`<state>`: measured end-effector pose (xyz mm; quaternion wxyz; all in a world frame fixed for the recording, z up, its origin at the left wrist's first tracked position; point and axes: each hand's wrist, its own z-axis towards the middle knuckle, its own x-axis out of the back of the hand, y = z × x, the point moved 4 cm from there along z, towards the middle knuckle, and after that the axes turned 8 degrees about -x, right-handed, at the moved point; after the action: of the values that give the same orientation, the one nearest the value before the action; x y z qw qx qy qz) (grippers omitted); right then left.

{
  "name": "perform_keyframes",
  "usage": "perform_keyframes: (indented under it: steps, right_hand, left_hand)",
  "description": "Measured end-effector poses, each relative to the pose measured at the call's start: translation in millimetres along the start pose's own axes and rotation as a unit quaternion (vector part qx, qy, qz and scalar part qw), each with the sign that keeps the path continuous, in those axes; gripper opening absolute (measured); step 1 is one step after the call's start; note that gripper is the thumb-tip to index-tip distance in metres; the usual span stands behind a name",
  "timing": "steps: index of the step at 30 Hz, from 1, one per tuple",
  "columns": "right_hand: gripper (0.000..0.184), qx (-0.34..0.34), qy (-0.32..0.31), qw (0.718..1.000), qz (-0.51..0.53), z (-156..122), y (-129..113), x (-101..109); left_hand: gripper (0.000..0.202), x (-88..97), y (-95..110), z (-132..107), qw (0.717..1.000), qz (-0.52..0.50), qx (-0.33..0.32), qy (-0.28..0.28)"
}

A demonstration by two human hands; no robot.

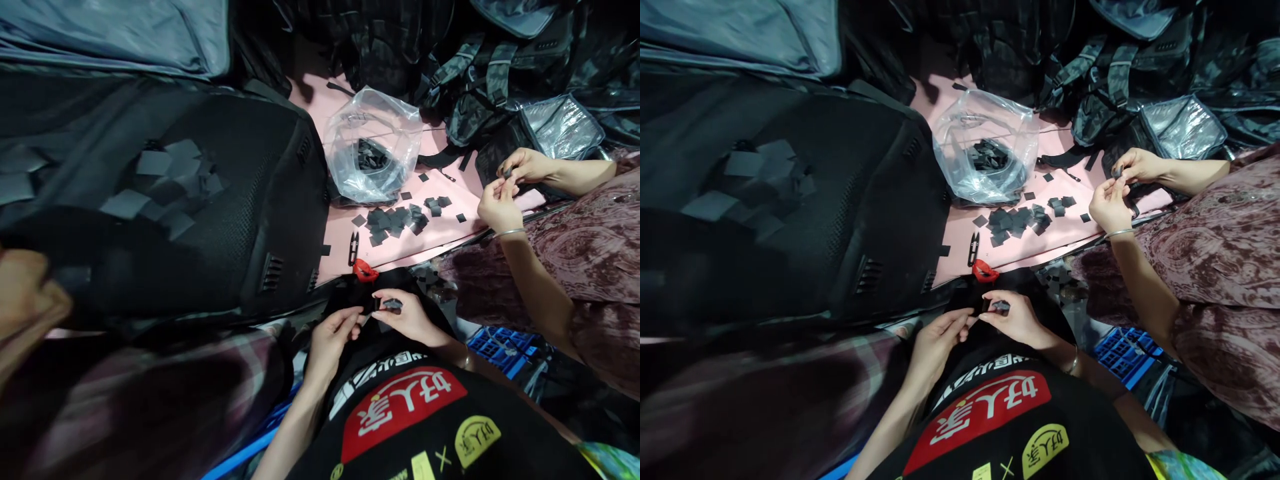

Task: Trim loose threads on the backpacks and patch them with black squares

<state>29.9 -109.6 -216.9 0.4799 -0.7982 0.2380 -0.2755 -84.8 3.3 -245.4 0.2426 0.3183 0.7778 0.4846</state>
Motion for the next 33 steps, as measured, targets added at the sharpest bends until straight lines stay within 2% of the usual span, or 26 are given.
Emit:
perform_keyframes:
  steps: [3, 6, 8, 12, 15, 18, 24, 29, 33]
  right_hand:
    - [0.032, 0.008, -0.01, 1.0, -0.018, -4.5, -4.6, 3.3]
    - [0.025, 0.038, -0.028, 0.997, -0.055, -10.1, -10.8, 5.5]
    - [0.024, 0.072, -0.038, 0.993, -0.081, -14.0, -15.7, 6.6]
    - [0.023, 0.111, -0.044, 0.984, -0.133, -19.2, -18.6, 8.3]
    - [0.028, 0.136, -0.07, 0.971, -0.184, -20.1, -13.2, 6.0]
    - [0.034, 0.162, -0.095, 0.959, -0.212, -19.4, -5.4, 2.6]
    - [0.034, 0.206, -0.119, 0.937, -0.254, -20.7, 1.3, -3.1]
    - [0.037, 0.206, -0.135, 0.925, -0.289, -21.4, 1.4, -4.9]
    - [0.036, 0.196, -0.139, 0.926, -0.29, -21.0, 0.6, -5.0]
  left_hand:
    - [0.031, 16.3, 3.9, -1.7, 0.993, 0.112, -0.021, -0.011]
    - [0.026, 19.3, 10.3, -8.3, 0.982, 0.186, -0.026, -0.032]
    - [0.029, 13.6, 14.0, -14.0, 0.988, 0.148, -0.017, -0.033]
    - [0.038, -5.3, 13.4, -22.9, 0.997, 0.007, 0.061, -0.045]
    - [0.037, -12.2, 12.6, -24.6, 0.995, -0.032, 0.086, -0.035]
    - [0.035, -13.8, 10.8, -24.9, 0.993, -0.044, 0.099, -0.035]
    - [0.034, -12.7, 6.7, -27.0, 0.992, -0.047, 0.112, -0.038]
    - [0.032, -12.5, 3.6, -27.0, 0.992, -0.038, 0.107, -0.052]
    - [0.029, -12.0, 2.8, -27.0, 0.994, -0.033, 0.092, -0.055]
